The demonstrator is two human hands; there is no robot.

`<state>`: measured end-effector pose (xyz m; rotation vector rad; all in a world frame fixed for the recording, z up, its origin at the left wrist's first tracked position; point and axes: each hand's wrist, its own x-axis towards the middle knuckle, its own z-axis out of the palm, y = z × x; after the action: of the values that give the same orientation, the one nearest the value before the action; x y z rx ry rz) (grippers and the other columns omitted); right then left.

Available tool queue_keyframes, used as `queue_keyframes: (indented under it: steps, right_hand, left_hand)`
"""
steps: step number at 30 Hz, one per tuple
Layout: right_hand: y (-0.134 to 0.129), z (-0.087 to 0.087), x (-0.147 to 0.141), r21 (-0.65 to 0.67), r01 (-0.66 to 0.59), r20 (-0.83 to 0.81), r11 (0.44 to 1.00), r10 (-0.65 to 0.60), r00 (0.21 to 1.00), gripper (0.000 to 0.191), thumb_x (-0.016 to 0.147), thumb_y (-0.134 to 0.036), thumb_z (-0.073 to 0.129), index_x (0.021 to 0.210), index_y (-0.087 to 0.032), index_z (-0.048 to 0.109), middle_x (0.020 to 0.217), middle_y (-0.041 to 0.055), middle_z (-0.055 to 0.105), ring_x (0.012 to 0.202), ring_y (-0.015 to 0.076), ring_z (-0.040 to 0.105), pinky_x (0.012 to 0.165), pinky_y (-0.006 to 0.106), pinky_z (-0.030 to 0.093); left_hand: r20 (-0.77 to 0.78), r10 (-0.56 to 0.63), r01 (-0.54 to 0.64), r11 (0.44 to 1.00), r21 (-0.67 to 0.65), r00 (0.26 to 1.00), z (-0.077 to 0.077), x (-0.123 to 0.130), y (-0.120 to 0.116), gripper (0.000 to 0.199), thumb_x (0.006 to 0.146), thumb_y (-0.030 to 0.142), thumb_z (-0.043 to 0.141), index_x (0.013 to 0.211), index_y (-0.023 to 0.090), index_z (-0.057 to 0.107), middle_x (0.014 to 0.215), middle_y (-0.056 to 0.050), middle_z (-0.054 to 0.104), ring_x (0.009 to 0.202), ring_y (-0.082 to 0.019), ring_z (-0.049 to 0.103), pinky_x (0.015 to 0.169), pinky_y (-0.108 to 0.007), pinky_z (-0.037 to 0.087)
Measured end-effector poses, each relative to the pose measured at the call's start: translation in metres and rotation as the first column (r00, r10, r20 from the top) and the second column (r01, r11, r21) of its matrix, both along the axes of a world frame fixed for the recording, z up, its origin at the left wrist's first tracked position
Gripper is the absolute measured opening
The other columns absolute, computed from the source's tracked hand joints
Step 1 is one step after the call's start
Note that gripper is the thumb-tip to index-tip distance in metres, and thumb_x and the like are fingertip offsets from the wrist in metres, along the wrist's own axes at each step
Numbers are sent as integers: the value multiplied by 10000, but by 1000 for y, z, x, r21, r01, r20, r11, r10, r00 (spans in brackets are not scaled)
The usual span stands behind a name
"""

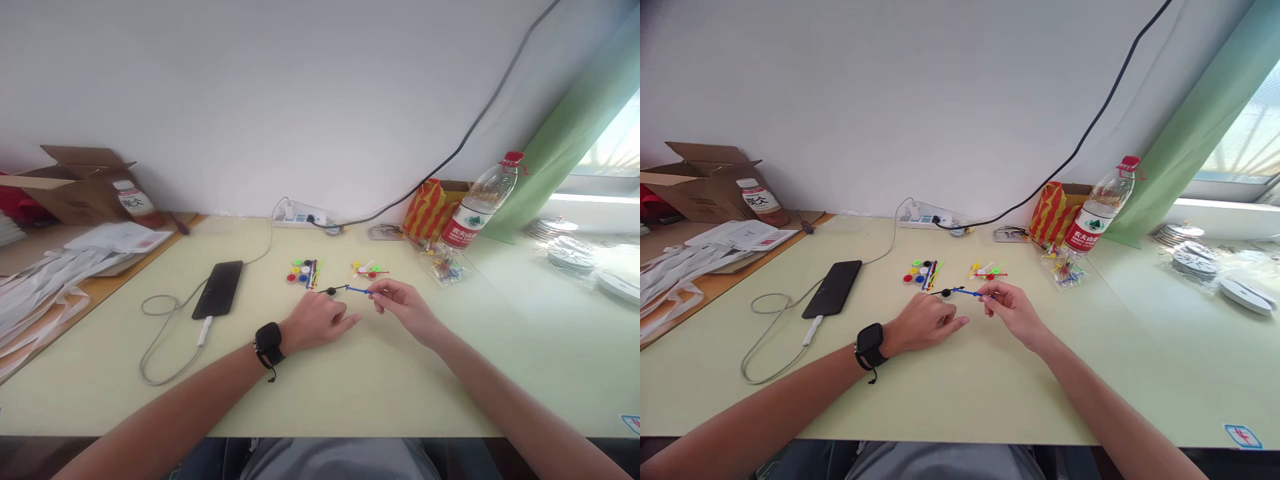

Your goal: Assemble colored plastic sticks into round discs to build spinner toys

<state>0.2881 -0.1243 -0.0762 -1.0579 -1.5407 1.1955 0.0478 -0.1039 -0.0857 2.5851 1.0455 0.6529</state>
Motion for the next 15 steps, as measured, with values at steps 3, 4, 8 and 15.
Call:
queue_keyframes:
  steps: [3,4,8,15]
  right_hand:
    - [0,1,0,-6,9,3,1000,-9,1000,304,904,-530,697,959,-232,682,748,7,585,699,180,577,696,363,509]
    - [0,1,0,-9,7,-3,1000,-7,1000,306,909,-533,692,955,-232,671,747,7,580,699,180,572,693,361,506]
    - [1,-2,2,-30,3,-38,1000,-4,999,282,948,-517,651,987,-240,621,737,-15,530,689,163,520,697,337,473]
    - [2,-4,5,-117,-13,-200,993,-10,980,225,972,-482,599,1007,-261,577,807,-21,419,643,142,418,618,300,428]
  left_hand:
    - [41,23,-22,1000,-10,999,4,2,-2,567,1017,516,484,554,193,427,484,13,402,462,-130,311,552,-340,158]
    - [68,34,-32,999,-26,997,5,2,-3,569,1028,510,465,557,192,424,490,16,392,469,-129,311,551,-338,167]
    - [228,75,-23,975,-221,971,10,5,-6,572,1046,537,412,606,191,529,531,15,471,515,-132,407,564,-310,264]
    - [401,203,169,675,-719,894,7,4,3,815,1017,721,204,561,188,621,412,-9,454,424,-126,411,524,-298,332]
